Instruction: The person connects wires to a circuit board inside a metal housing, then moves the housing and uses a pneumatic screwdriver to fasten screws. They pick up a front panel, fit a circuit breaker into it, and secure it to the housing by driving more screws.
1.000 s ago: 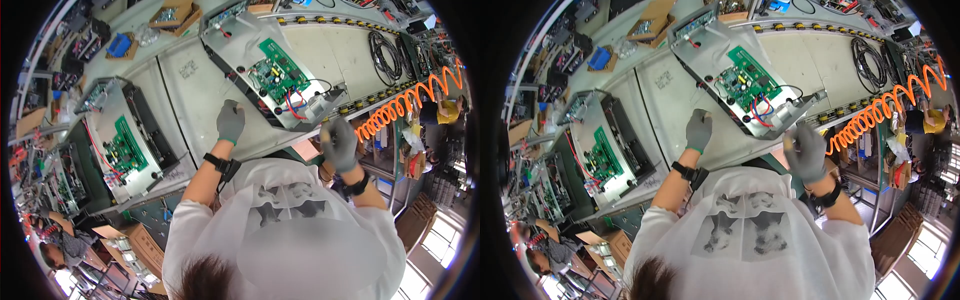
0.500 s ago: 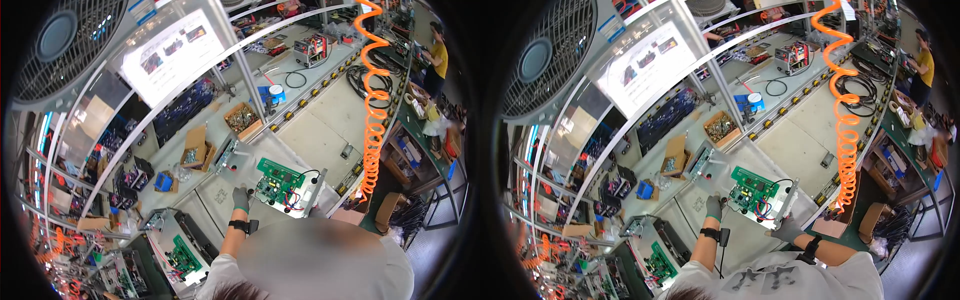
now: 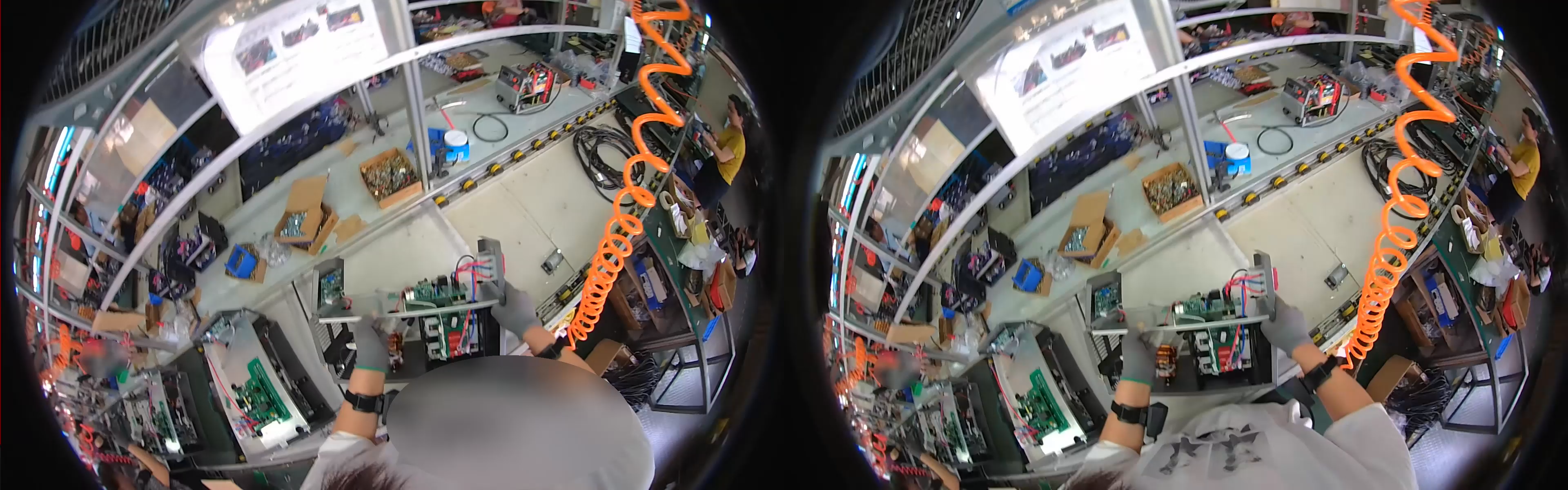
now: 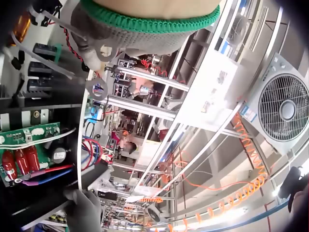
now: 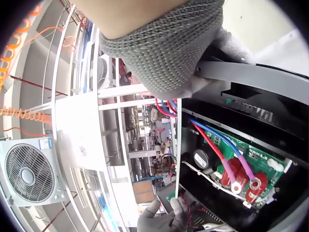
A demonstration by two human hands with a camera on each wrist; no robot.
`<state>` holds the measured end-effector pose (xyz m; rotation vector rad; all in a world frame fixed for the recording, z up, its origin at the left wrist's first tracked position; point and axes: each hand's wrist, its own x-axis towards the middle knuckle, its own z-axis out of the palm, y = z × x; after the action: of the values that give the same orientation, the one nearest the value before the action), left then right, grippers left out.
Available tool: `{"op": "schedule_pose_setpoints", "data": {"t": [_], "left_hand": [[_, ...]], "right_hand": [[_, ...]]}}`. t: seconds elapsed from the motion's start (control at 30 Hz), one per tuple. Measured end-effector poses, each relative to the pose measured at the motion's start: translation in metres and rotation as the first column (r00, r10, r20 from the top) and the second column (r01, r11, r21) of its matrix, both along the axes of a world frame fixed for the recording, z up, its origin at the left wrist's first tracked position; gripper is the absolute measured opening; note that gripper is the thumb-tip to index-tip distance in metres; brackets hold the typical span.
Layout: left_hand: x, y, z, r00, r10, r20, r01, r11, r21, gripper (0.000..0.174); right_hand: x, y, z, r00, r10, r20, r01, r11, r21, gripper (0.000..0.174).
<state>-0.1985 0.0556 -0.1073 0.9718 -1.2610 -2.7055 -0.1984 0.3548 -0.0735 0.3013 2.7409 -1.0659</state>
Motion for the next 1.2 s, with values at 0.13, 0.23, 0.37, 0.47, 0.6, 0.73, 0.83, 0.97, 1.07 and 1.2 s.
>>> {"op": "schedule_pose_setpoints", "data": {"t": [0.13,0.23,0.37,0.47,0.6,0.73,0.83,0.97,1.07,1.2], "left_hand": [[0.002,-0.01,-0.002,0.993,0.082,0.087,-0.083,0.996,0.009,0.025],[-0.009,-0.021,0.002,0.981,0.117,0.152,-0.117,0.993,-0.005,0.028],[-0.01,-0.069,0.011,0.978,-0.055,0.199,0.033,0.993,0.11,0.033],[0.024,-0.087,0.034,0.985,0.079,0.152,-0.012,0.918,-0.397,0.032],[0.081,-0.142,-0.023,0.934,0.354,0.058,-0.007,0.179,-0.984,0.035],[0.133,-0.174,-0.126,0.94,0.153,0.306,-0.029,0.928,-0.372,0.038],[0.136,-0.179,-0.15,0.996,0.02,0.081,-0.004,0.982,-0.19,0.042],[0.127,-0.169,-0.137,0.995,-0.044,0.087,0.034,0.993,0.116,0.045],[0.115,-0.136,-0.117,0.995,-0.067,0.081,0.076,0.99,-0.12,0.042],[0.099,-0.105,-0.134,0.977,-0.032,0.21,0.023,0.999,0.047,0.047]], "right_hand": [[-0.031,-0.018,-0.006,0.991,0.131,0.042,-0.132,0.991,0.024,0.038],[-0.057,-0.023,-0.023,0.972,0.226,0.069,-0.232,0.968,0.101,0.038],[-0.078,-0.024,-0.051,0.959,0.219,0.179,-0.246,0.958,0.146,0.043],[-0.075,-0.025,-0.048,0.974,0.181,0.139,-0.197,0.974,0.112,0.05],[-0.034,-0.022,-0.061,0.984,0.167,0.061,-0.17,0.984,0.06,0.061],[0.014,-0.045,-0.066,0.992,0.121,-0.024,-0.109,0.951,0.289,0.058],[0.016,-0.05,-0.067,0.997,0.074,-0.005,-0.068,0.935,0.348,0.052],[0.008,-0.047,-0.07,0.992,-0.002,0.127,-0.063,0.861,0.505,0.044],[0.002,-0.024,-0.075,0.996,0.017,0.088,-0.062,0.837,0.544,0.042],[-0.011,0.014,-0.083,0.998,0.034,0.056,-0.061,0.804,0.592,0.039]]}}
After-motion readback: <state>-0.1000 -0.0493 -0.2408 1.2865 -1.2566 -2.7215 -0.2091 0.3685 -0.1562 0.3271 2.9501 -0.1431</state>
